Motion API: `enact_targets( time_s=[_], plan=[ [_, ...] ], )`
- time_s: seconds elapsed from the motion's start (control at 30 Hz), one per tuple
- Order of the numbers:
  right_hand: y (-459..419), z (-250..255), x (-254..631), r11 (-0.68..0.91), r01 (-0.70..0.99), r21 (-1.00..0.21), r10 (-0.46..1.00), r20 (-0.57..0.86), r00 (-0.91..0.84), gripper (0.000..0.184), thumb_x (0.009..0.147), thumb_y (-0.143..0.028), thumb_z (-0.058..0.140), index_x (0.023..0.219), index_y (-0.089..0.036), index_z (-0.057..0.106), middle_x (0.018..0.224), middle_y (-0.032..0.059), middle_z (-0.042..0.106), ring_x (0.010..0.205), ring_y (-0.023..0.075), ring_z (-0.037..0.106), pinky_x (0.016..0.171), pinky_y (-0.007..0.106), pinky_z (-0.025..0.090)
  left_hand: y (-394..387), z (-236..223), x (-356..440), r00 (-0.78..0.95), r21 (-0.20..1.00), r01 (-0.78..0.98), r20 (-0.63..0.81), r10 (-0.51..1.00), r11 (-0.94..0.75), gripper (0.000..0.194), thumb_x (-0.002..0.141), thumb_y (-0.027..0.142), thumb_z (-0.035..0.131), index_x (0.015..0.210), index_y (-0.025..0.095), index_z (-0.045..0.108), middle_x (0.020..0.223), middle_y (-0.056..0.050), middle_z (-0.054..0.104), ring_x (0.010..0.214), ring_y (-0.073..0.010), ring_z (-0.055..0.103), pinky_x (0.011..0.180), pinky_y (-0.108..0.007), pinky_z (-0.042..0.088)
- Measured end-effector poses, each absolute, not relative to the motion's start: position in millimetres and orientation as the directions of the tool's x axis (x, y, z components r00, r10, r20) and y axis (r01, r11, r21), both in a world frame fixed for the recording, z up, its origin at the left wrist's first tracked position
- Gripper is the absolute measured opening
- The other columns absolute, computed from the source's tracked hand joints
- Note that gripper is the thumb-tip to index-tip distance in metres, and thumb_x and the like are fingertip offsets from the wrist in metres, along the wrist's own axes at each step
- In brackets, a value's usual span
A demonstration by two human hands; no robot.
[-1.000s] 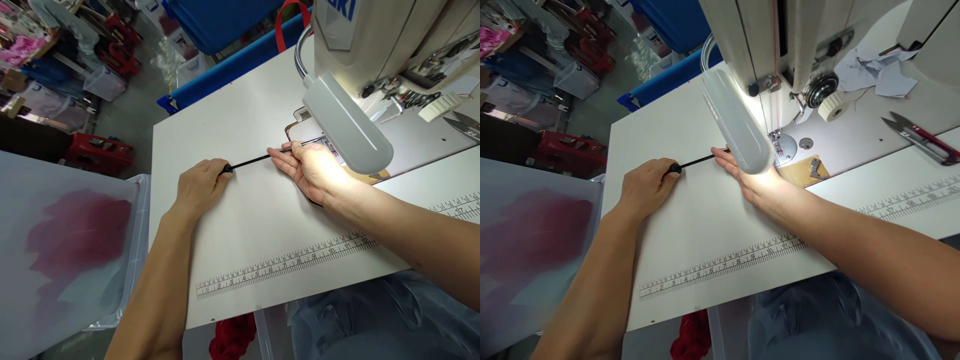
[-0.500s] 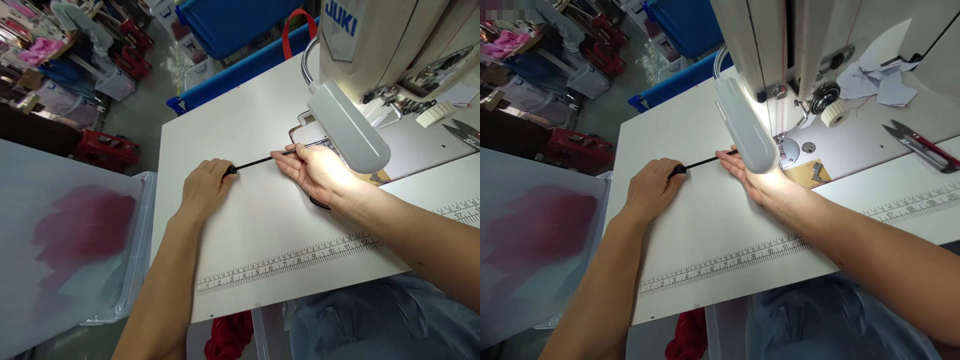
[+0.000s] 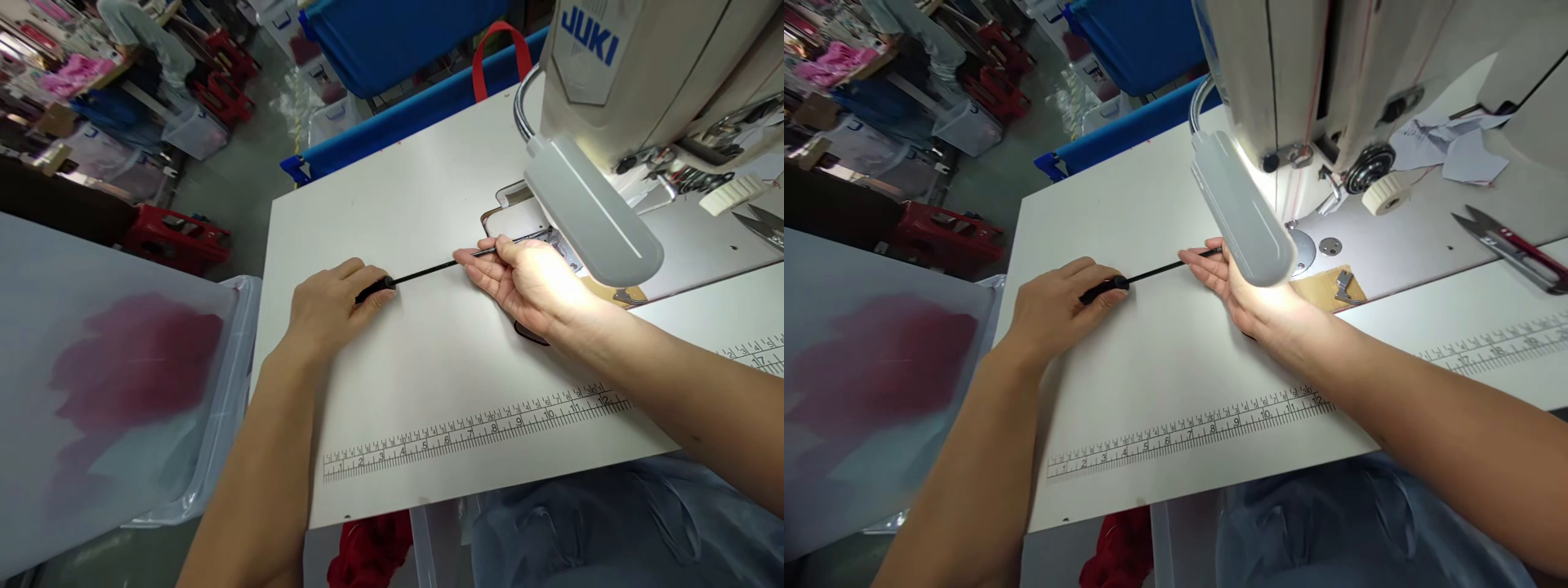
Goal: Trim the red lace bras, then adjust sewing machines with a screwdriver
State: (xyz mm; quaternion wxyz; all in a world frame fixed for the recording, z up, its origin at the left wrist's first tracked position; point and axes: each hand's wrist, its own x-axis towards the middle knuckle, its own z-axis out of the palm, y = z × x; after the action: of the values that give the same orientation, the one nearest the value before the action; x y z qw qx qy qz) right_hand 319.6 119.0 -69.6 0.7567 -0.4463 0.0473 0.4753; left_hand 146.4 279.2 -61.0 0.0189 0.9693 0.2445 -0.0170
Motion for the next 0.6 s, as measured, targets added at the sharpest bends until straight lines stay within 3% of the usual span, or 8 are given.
enact_targets(
  time_s=[0.13, 0.37, 0.5, 0.6],
  plan=[
    [121, -68, 319, 0.145, -0.753, -0.642, 0.656, -0.507, 0.559, 0.030, 0.103, -0.014, 0.040, 0.076, -0.017, 0.052, 0.075, 0.0045, 0.067, 0.086, 0.0152, 0.073, 0.089, 0.027, 0.058, 284, -68, 144, 0.915, 0.119, 0.401, -0.002, 0.403, -0.908, 0.039, 0.098, 0.048, 0.035, 0.101, 0.022, 0.064, 0.093, -0.003, 0.066, 0.070, -0.0161, 0.057, 0.058, -0.027, 0.038],
    [122, -67, 319, 0.166, -0.763, -0.625, 0.659, -0.505, 0.557, 0.030, 0.104, -0.016, 0.039, 0.077, -0.016, 0.053, 0.080, 0.0064, 0.068, 0.090, 0.0166, 0.073, 0.088, 0.026, 0.058, 287, -82, 147, 0.905, -0.093, 0.399, 0.197, 0.376, -0.912, 0.050, 0.100, 0.051, 0.025, 0.096, 0.020, 0.065, 0.086, -0.006, 0.066, 0.071, -0.0187, 0.059, 0.051, -0.029, 0.031],
    [124, -65, 319, 0.160, -0.766, -0.622, 0.645, -0.521, 0.558, 0.031, 0.104, -0.016, 0.038, 0.077, -0.017, 0.052, 0.084, 0.0064, 0.067, 0.090, 0.0157, 0.073, 0.091, 0.027, 0.057, 290, -87, 148, 0.904, -0.109, 0.405, 0.194, 0.380, -0.908, 0.052, 0.100, 0.053, 0.024, 0.093, 0.021, 0.064, 0.086, -0.005, 0.068, 0.062, -0.0172, 0.056, 0.049, -0.029, 0.030],
    [124, -65, 320, 0.162, -0.769, -0.619, 0.643, -0.525, 0.558, 0.032, 0.104, -0.015, 0.037, 0.075, -0.016, 0.052, 0.083, 0.0065, 0.066, 0.089, 0.0155, 0.073, 0.089, 0.025, 0.057, 290, -85, 147, 0.909, -0.077, 0.403, 0.147, 0.389, -0.912, 0.051, 0.100, 0.053, 0.024, 0.093, 0.022, 0.063, 0.084, -0.005, 0.068, 0.068, -0.0189, 0.060, 0.051, -0.029, 0.031]
  ],
)
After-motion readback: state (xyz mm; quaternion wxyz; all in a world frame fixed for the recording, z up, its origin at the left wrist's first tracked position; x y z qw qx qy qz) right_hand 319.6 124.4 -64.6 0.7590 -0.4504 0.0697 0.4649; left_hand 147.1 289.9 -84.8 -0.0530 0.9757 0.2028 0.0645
